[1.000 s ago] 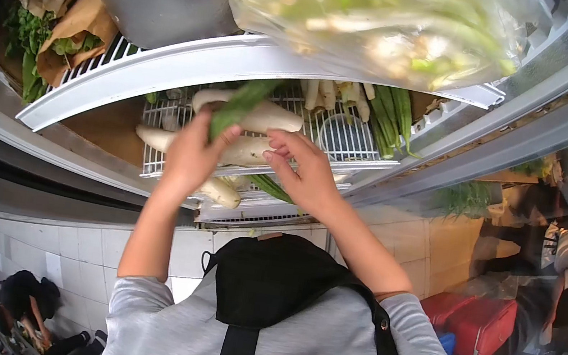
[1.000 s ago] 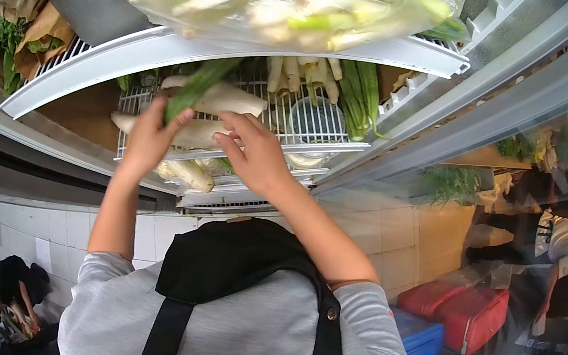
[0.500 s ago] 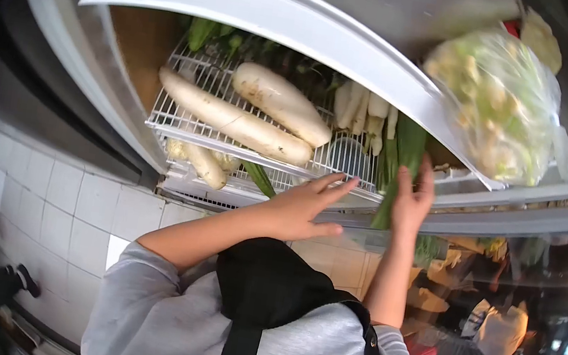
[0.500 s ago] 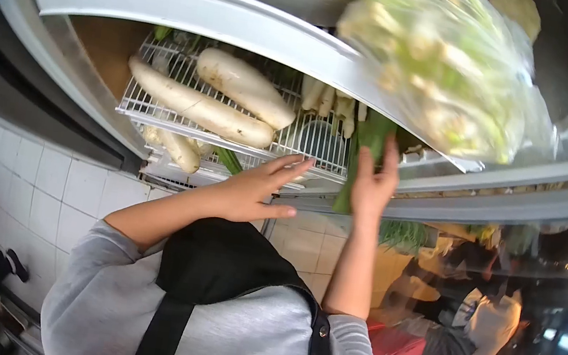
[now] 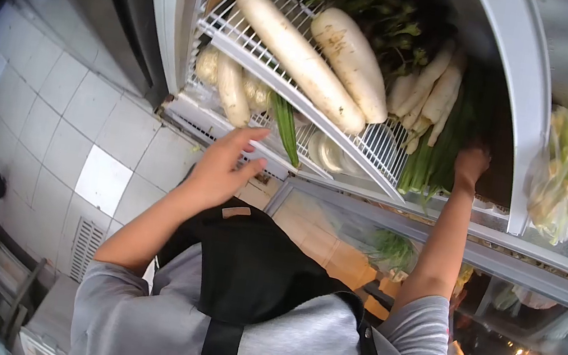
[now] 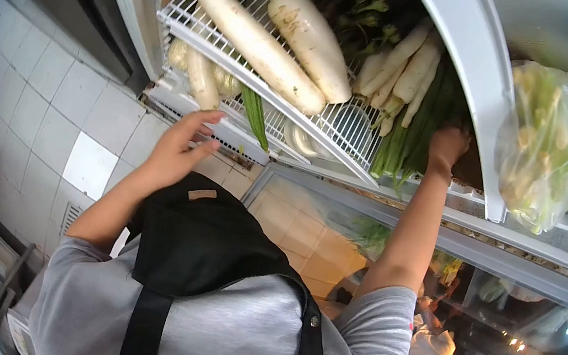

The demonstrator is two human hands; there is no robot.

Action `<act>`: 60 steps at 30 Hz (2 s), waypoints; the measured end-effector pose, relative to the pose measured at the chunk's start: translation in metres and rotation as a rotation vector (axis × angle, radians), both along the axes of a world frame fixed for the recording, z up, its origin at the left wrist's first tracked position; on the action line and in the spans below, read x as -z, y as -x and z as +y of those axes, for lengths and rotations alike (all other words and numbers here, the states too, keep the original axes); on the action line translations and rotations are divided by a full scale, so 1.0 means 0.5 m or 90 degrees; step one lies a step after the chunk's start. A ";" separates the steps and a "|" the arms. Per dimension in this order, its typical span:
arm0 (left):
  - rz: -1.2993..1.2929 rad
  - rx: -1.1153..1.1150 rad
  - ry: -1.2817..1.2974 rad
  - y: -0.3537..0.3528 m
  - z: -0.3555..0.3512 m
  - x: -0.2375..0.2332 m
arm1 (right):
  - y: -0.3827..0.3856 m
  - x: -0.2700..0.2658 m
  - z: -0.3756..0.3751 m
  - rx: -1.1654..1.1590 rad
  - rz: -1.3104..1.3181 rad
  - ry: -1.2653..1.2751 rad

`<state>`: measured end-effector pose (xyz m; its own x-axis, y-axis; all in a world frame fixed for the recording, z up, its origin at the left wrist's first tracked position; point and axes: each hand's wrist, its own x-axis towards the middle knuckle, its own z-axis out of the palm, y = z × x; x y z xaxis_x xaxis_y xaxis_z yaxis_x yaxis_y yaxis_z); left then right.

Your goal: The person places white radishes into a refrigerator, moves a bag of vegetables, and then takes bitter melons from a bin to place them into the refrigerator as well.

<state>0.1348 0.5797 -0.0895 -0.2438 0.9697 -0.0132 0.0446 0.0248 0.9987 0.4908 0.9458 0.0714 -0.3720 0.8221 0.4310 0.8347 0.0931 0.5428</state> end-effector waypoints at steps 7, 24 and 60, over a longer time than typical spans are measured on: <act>-0.023 -0.140 0.114 -0.041 -0.119 0.039 | -0.054 0.012 0.207 -0.042 -0.122 -0.081; -0.033 -0.202 0.185 0.067 -0.259 0.072 | 0.421 0.235 -0.505 -0.260 0.290 0.795; -0.087 -0.300 0.262 0.024 0.214 0.316 | 0.140 -0.069 -0.958 -0.039 0.942 0.156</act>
